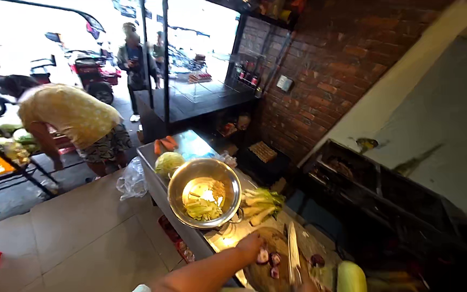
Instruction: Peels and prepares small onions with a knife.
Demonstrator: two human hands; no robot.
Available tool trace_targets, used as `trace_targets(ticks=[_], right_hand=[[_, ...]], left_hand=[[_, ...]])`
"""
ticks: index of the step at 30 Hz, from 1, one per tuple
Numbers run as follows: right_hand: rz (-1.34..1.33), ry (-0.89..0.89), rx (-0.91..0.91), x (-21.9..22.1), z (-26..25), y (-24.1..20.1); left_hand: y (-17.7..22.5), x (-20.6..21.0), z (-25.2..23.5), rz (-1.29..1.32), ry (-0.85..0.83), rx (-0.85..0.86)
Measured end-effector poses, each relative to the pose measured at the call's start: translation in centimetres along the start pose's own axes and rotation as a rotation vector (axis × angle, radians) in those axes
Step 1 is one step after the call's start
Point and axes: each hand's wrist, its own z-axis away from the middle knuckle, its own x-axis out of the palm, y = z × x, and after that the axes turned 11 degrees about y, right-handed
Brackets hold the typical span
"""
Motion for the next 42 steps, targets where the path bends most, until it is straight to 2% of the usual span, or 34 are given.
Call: trace_targets(ticks=[6, 13, 15, 20, 24, 27, 31, 33, 35, 38, 42], right_hand=[[0.017, 0.000, 0.145, -4.3, -0.9, -1.5], [-0.121, 0.044, 0.187, -6.1, -2.5, 1.2], [-0.100, 0.022, 0.246, -6.0, -2.4, 1.9], [0.045, -0.253, 0.171, -3.4, -0.2, 0.1], [0.047, -0.257, 0.178, -2.1, 0.0, -0.4], [-0.101, -0.281, 0.231, -2.7, -0.7, 0.6], [-0.557, -0.285, 0.429, -5.1, -1.1, 3.3], [-0.680, -0.218, 0.455, -6.4, -0.6, 5.1], [-0.759, -0.105, 0.397, -8.0, 0.1, 6.8], [-0.712, 0.103, 0.328, -10.2, 1.4, 8.8], [-0.675, 0.329, 0.335, -11.1, 2.5, 11.2]], left_hand=[[0.1, -4.5, 1.3, 0.020, 0.073, -0.112], [-1.2, -3.7, 1.5, -0.025, 0.095, -0.127], [-1.1, -3.2, 1.4, -0.022, 0.093, -0.116], [0.5, -2.7, 0.2, -0.047, 0.072, -0.104], [1.8, -2.4, -1.5, -0.081, 0.069, -0.088], [2.9, -2.1, -3.0, -0.115, 0.049, -0.094], [5.1, -0.2, -6.2, -0.155, -0.032, -0.077], [6.7, 1.8, -8.3, -0.189, -0.076, -0.046], [8.9, 3.9, -10.3, -0.205, -0.093, 0.014], [12.0, 7.9, -13.5, -0.200, -0.168, 0.077], [14.7, 13.6, -17.2, -0.260, -0.211, 0.052]])
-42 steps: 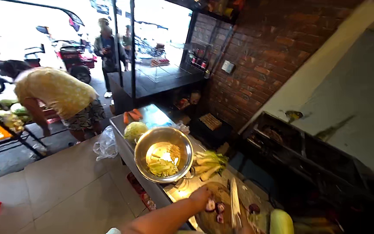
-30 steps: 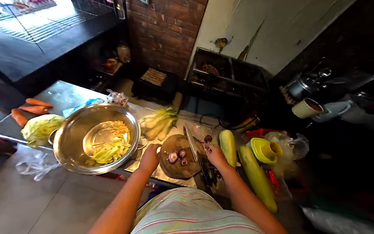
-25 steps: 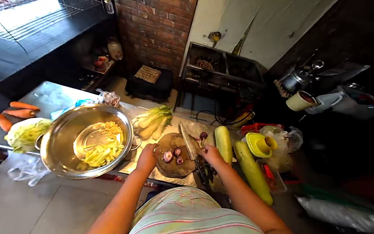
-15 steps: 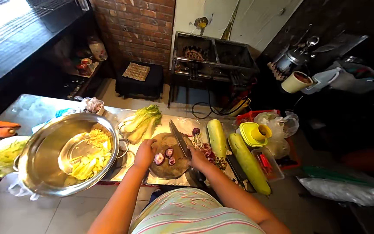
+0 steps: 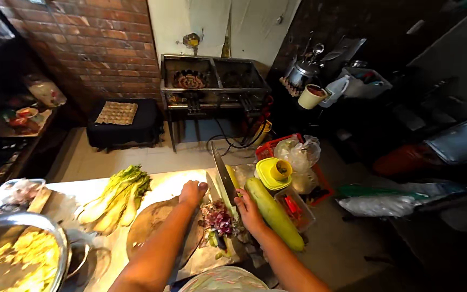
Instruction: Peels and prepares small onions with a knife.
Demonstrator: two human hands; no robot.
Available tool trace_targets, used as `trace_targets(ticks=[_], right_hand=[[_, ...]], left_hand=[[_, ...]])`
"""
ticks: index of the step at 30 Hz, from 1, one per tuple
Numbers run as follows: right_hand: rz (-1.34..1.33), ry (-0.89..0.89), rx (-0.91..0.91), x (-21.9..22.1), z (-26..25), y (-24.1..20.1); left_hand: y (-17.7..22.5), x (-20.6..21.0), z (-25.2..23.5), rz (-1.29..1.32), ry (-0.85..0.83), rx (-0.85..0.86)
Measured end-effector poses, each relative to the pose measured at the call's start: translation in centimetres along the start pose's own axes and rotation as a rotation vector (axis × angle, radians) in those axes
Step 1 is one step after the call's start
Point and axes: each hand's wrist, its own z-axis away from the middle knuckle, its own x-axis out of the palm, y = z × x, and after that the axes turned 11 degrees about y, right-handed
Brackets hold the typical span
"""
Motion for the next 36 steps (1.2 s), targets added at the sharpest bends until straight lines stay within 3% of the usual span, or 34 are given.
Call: trace_targets(ticks=[3, 8, 14, 21, 28, 36], right_hand=[[-0.087, 0.139, 0.004, -0.9, -0.1, 1.0], [-0.247, 0.104, 0.195, -1.9, -0.5, 0.9], [-0.116, 0.063, 0.119, -1.0, -1.3, 0.8], [-0.037, -0.115, -0.132, 0.8, -0.5, -4.4], [0.096, -0.113, -0.256, 2.6, 2.2, -9.0], [0.115, -0.033, -0.413, 3.4, 4.4, -11.8]], left_hand=[[2.4, 1.4, -1.8, -0.096, -0.055, -0.079], [2.7, 2.0, -2.8, -0.083, -0.059, -0.128], [0.3, 0.2, -0.8, 0.507, 0.070, 0.074], [-0.2, -4.7, 9.3, 1.187, -0.292, 0.149], [-1.7, -7.0, 14.6, 1.293, -0.288, 0.259], [-2.2, -8.7, 18.1, 1.215, -0.058, 0.357]])
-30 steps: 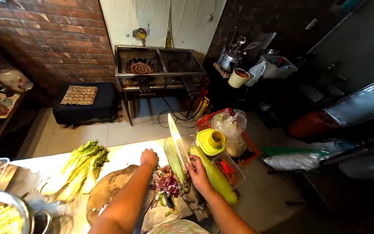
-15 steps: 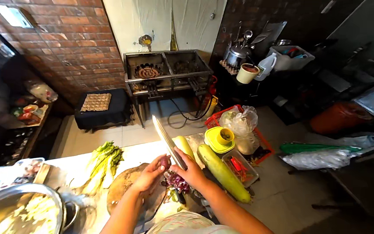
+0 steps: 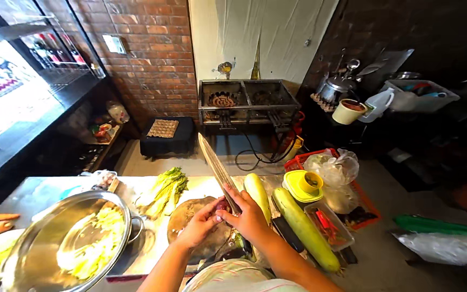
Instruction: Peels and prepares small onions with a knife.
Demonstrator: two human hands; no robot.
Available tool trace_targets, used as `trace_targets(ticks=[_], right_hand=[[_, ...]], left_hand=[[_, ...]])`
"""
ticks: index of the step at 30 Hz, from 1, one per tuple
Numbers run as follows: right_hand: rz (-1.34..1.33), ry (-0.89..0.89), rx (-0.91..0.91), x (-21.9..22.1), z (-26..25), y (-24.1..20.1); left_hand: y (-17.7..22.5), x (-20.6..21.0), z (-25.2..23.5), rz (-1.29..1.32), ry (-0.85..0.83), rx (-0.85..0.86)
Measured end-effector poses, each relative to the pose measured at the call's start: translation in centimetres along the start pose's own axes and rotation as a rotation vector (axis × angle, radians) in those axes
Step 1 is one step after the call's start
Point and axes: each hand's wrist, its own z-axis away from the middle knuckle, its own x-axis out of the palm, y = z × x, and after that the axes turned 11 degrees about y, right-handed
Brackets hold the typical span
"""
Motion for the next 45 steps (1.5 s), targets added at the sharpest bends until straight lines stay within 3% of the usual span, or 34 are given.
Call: trace_targets(ticks=[6, 11, 25, 34, 45], right_hand=[[-0.090, 0.049, -0.034, 1.1, 0.2, -1.2], [-0.136, 0.085, -0.032, 1.8, 0.6, -1.2], [-0.362, 0.069, -0.159, 2.1, 1.7, -0.5], [-0.138, 0.119, -0.213, 0.1, 1.2, -1.8], [-0.418, 0.087, -0.129, 1.0, 1.9, -1.2]], left_hand=[[1.1, 1.0, 1.6, -0.143, 0.110, 0.161], [1.8, 2.0, 2.8, -0.221, 0.198, 0.174], [0.2, 3.3, 2.2, -0.269, 0.261, 0.448], [1.0, 3.9, 1.7, -0.280, 0.264, 0.484], [-0.1, 4.8, 1.7, -0.269, 0.319, 0.502]])
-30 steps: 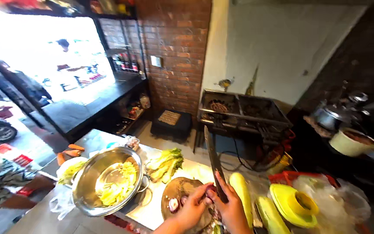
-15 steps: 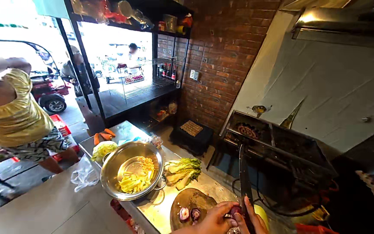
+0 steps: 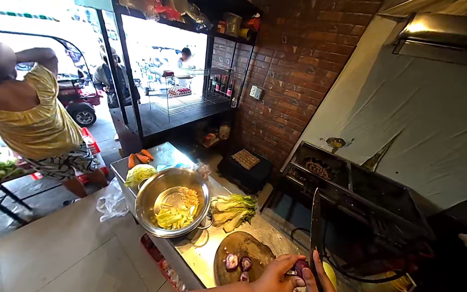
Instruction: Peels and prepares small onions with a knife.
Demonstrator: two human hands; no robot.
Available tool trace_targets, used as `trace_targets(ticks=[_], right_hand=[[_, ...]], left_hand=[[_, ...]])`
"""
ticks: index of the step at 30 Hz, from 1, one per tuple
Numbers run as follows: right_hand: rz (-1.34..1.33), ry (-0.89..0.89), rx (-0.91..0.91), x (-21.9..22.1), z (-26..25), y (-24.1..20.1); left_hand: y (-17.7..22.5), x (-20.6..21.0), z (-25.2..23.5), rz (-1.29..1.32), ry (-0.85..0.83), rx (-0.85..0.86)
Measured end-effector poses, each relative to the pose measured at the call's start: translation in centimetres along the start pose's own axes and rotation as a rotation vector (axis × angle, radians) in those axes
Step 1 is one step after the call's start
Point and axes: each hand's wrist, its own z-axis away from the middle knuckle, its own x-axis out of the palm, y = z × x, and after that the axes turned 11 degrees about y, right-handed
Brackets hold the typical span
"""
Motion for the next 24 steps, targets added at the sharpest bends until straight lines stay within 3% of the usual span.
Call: trace_targets(ticks=[5, 20, 24], right_hand=[[-0.132, 0.006, 0.073, 0.3, 0.2, -0.4], [-0.099, 0.003, 0.188, 0.5, 0.1, 0.0], [-0.087, 0.016, 0.193, 0.5, 0.0, 0.8]], left_hand=[[-0.4, 0.0, -0.2, 0.014, -0.008, 0.011], [-1.4, 0.4, -0.2, 0.049, 0.023, 0.001], [-1.4, 0.1, -0.7, 0.043, -0.028, -0.070]])
